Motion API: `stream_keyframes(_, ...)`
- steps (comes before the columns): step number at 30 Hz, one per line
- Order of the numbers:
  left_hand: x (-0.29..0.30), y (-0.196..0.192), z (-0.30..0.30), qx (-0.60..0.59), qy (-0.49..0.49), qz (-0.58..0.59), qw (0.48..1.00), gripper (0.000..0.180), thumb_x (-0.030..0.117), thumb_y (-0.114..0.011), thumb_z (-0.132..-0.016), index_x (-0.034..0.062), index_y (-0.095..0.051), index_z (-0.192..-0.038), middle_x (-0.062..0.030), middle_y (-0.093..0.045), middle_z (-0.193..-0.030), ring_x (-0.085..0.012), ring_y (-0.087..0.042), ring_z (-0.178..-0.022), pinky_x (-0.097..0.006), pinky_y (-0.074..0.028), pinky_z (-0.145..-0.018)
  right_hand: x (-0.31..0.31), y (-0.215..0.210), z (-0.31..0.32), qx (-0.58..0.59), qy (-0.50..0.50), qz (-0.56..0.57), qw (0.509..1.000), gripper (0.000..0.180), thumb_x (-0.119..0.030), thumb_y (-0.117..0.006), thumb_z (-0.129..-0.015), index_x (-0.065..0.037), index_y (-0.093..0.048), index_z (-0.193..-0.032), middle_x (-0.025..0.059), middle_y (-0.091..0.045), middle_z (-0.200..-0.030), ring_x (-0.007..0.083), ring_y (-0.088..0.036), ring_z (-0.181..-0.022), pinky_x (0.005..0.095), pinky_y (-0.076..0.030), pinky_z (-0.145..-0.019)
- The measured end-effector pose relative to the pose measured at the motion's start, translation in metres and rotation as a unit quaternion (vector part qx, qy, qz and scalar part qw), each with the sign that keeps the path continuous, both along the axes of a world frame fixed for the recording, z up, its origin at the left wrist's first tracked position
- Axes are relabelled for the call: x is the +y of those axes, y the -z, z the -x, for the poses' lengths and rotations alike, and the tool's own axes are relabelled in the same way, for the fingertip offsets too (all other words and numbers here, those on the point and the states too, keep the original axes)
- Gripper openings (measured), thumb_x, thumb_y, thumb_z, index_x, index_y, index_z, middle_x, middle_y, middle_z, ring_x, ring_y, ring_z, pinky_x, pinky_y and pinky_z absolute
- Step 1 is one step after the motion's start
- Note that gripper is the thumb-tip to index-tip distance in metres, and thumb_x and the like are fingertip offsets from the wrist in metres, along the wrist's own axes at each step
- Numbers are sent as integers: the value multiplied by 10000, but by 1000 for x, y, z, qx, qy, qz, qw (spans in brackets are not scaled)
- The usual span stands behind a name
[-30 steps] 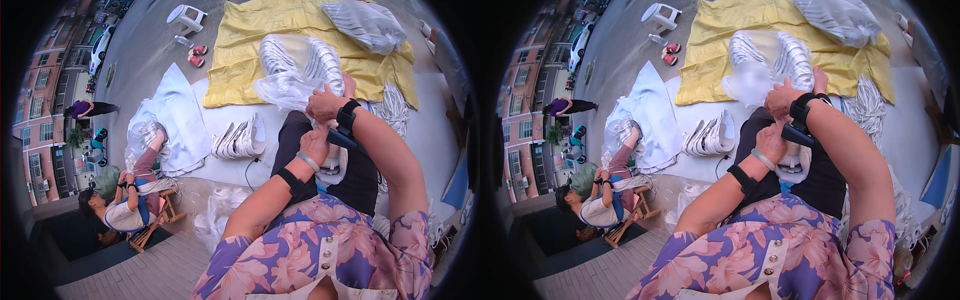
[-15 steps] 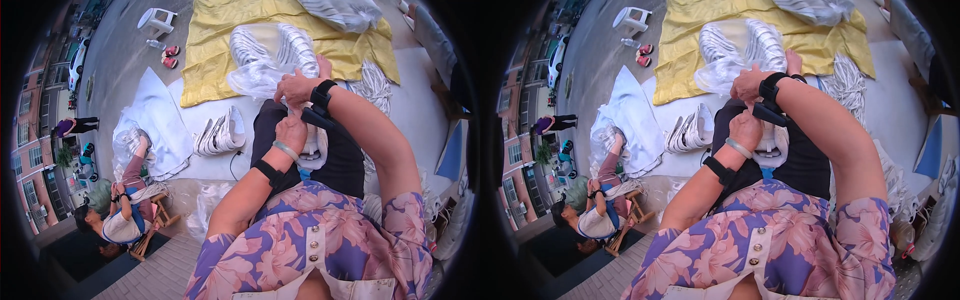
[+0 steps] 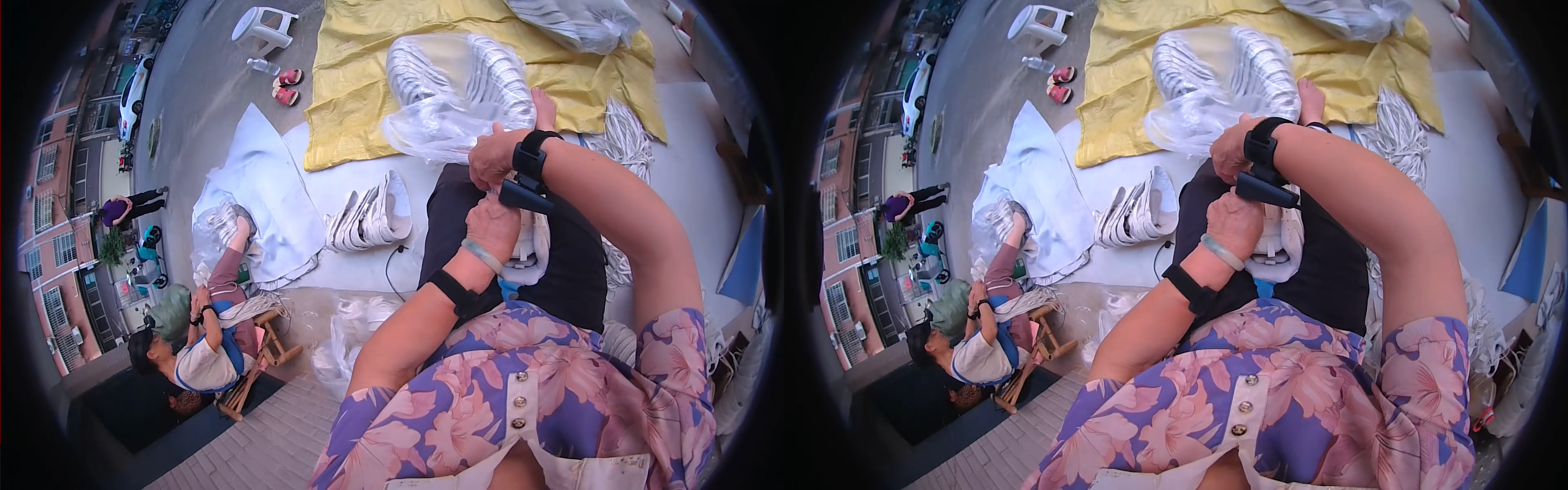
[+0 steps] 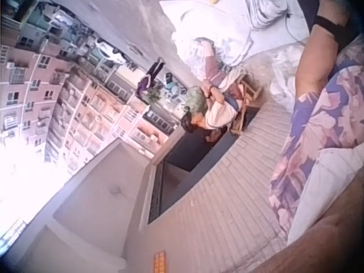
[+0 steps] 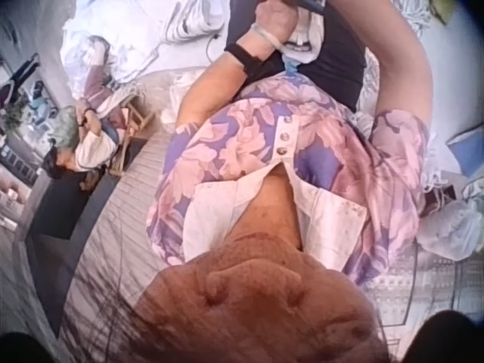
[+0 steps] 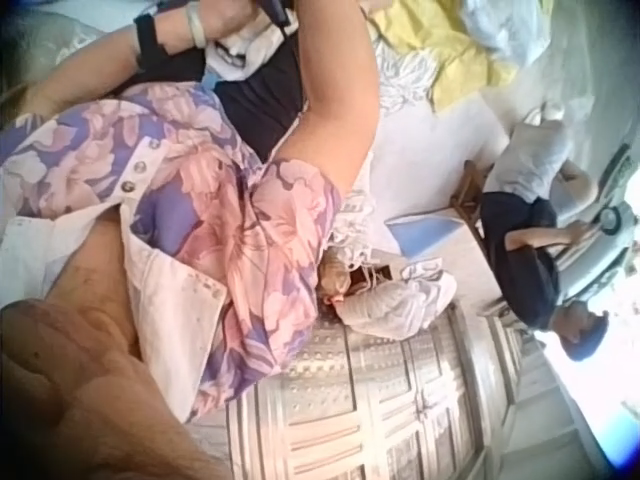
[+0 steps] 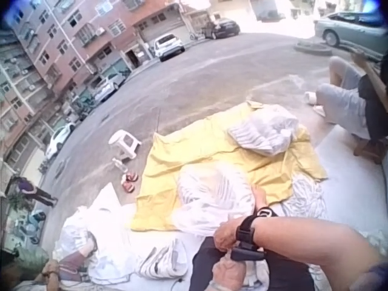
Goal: The recorder inserts shoelaces into white sneakers repeatedly as part of a manual manufacturing or assembly task.
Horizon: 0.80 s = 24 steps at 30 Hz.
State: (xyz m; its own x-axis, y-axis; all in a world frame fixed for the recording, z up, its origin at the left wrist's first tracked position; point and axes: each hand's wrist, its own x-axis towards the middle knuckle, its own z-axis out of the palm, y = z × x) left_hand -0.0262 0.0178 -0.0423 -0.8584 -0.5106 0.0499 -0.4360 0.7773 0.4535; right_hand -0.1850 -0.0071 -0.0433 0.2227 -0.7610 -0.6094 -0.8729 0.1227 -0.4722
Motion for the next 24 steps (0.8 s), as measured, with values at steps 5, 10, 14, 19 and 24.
stream_keyframes(5,3,4,0,-40,77,89,992,92,76,-484,-786,-2,-529,-806,-162,-570,-671,-322,-602,-602,-417,-483,-492,-7,-3,7,-105,-1,-72,992,264,-130,-589,-496,-157,-621,-757,71,-524,-798,252,-484,-905,523,-288,-895)
stream_keyframes(10,3,1,-1,-68,65,97,991,86,65,-487,-777,-7,-528,-797,-153,-560,-690,-298,-604,-605,-400,-484,-477,-9,-10,2,-76,-20,-80,994,244,-126,-557,-579,-150,-623,-812,56,-563,-860,246,-475,-986,573,-250,-917)
stream_keyframes(14,3,3,1,-38,37,77,996,98,72,-492,-776,-12,-526,-815,-157,-559,-682,-299,-602,-596,-398,-485,-480,-4,-5,-2,-18,-45,10,999,191,-137,-592,-625,-132,-611,-815,42,-584,-867,220,-486,-987,479,-295,-890)
stream_keyframes(19,-4,4,2,-70,56,85,992,129,81,-490,-785,-10,-504,-875,-144,-579,-668,-281,-603,-574,-378,-485,-491,5,-13,-2,-45,-45,134,989,125,-154,-636,-646,-127,-600,-763,49,-619,-739,209,-584,-791,370,-338,-752)
stream_keyframes(24,-6,-3,3,-81,79,82,990,176,73,-481,-785,-21,-489,-934,-166,-593,-702,-304,-613,-614,-392,-489,-510,17,-34,-1,76,-115,263,955,117,-190,-636,-644,-143,-569,-728,31,-566,-627,206,-583,-761,397,-289,-935)
